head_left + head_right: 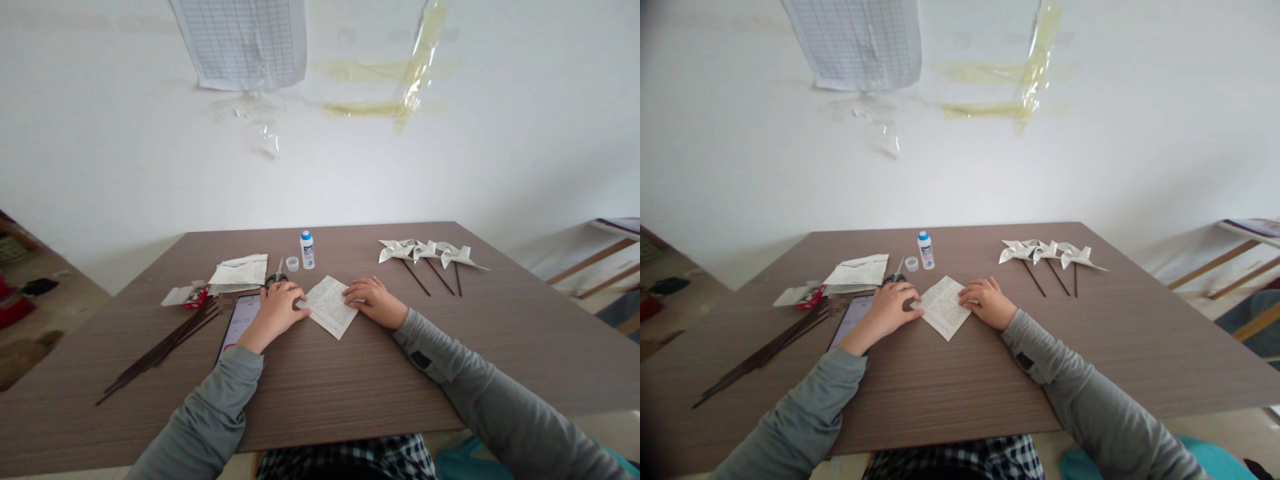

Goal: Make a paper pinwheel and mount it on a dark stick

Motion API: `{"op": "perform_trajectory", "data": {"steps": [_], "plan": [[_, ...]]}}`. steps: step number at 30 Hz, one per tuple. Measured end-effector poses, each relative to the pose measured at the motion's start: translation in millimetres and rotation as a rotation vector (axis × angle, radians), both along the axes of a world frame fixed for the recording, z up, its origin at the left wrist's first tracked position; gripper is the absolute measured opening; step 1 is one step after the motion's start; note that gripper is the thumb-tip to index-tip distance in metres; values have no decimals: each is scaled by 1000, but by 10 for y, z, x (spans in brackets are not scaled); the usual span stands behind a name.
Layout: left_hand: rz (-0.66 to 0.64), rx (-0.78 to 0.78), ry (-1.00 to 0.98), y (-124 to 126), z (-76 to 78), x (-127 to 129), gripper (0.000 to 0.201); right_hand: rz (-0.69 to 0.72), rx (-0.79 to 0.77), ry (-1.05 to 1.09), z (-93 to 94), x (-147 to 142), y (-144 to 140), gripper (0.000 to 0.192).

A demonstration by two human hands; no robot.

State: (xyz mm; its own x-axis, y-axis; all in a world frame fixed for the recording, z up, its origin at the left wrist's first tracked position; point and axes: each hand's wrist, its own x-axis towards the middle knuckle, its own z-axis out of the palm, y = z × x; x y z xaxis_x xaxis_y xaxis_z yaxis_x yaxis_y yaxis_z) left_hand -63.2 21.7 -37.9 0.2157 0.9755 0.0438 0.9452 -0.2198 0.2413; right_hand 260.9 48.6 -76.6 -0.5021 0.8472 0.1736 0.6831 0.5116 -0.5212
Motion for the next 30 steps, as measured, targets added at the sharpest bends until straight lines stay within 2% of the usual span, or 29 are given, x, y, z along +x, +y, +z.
{"op": "perform_trajectory", "data": {"steps": [5,9,14,19,26,30], "plan": [[17,-63,26,-48,103,4,29,-15,15,-36,-72,15,35,46],[31,-82,45,-67,139,4,32,-125,-1,-100,-50,79,44,56],[37,-93,43,-83,157,26,32,-183,-44,-157,47,127,55,56],[35,-71,14,-85,154,33,30,-164,-67,-225,98,112,34,58],[33,13,-2,-46,111,12,24,-166,-39,-237,65,125,38,58],[90,111,-10,-11,114,-41,21,-153,12,-195,18,156,62,55]]}}
